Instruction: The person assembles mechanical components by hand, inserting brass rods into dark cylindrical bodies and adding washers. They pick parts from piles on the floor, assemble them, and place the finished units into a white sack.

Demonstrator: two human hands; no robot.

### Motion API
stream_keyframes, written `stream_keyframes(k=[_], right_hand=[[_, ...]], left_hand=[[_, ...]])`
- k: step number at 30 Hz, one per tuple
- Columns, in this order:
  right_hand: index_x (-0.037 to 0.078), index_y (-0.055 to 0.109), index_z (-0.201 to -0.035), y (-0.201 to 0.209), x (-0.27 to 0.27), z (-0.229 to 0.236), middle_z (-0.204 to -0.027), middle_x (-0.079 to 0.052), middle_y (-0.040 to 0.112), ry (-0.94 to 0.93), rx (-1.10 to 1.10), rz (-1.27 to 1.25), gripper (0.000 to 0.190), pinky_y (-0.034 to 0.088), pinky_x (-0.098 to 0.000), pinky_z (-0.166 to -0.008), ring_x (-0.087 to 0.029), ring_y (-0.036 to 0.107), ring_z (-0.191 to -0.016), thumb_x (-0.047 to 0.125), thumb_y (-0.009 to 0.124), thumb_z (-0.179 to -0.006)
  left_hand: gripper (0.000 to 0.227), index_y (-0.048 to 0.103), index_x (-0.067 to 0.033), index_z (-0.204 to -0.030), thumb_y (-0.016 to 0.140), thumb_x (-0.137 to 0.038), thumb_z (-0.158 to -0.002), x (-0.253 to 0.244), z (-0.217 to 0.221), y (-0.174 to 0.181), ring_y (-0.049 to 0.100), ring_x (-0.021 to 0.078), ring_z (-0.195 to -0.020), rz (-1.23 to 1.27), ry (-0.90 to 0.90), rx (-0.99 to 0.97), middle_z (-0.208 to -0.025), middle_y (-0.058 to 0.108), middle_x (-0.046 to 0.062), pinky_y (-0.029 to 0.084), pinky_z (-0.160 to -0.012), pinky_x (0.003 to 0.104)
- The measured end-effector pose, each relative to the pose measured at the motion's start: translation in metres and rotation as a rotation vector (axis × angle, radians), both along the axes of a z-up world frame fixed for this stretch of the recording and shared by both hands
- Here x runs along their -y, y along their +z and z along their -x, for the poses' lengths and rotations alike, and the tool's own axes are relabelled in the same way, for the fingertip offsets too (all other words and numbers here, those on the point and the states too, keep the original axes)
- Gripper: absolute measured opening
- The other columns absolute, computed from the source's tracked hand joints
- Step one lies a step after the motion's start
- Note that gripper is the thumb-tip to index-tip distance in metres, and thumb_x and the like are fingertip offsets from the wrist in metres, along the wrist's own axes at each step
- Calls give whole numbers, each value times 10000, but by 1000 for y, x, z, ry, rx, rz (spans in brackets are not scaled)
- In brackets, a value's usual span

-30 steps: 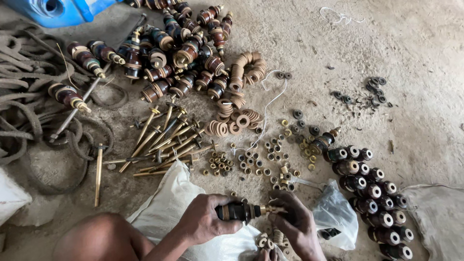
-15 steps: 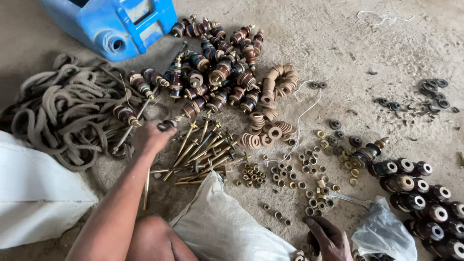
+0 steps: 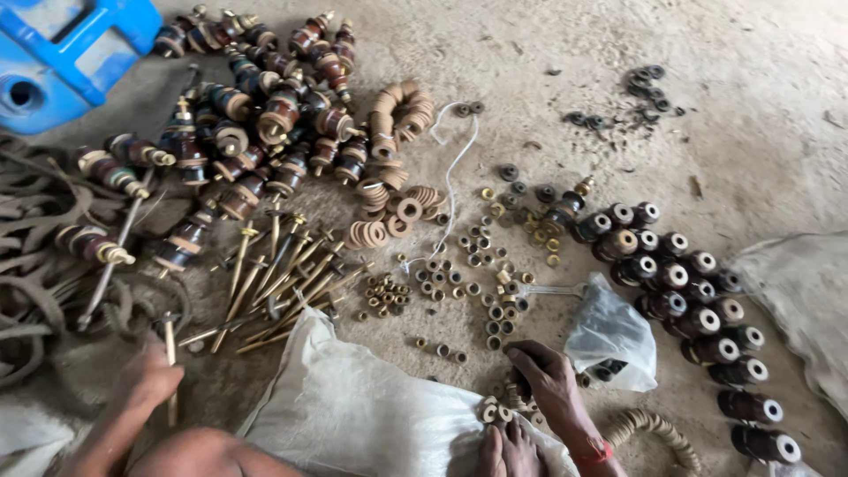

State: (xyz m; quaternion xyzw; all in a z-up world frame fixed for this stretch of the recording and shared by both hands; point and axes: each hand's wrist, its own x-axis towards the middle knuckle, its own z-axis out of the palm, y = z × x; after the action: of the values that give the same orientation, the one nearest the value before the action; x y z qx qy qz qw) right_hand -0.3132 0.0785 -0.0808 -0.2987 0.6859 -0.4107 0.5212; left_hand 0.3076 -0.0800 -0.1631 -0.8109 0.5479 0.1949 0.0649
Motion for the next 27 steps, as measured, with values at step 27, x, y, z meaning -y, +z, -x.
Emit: stream_keyframes(k=[27], right_hand=[[18,655,-1292,73,66,-56,-700,-53,653,936,-201,396,396,483,-334,-521,-126,601,-582,314,575,-1042]], left_hand=[[579,621,-116,-1049,583,-672,-891,-52,287,143,698,248,-833,625,-613,-380,-986,683,117,587,-641,363]])
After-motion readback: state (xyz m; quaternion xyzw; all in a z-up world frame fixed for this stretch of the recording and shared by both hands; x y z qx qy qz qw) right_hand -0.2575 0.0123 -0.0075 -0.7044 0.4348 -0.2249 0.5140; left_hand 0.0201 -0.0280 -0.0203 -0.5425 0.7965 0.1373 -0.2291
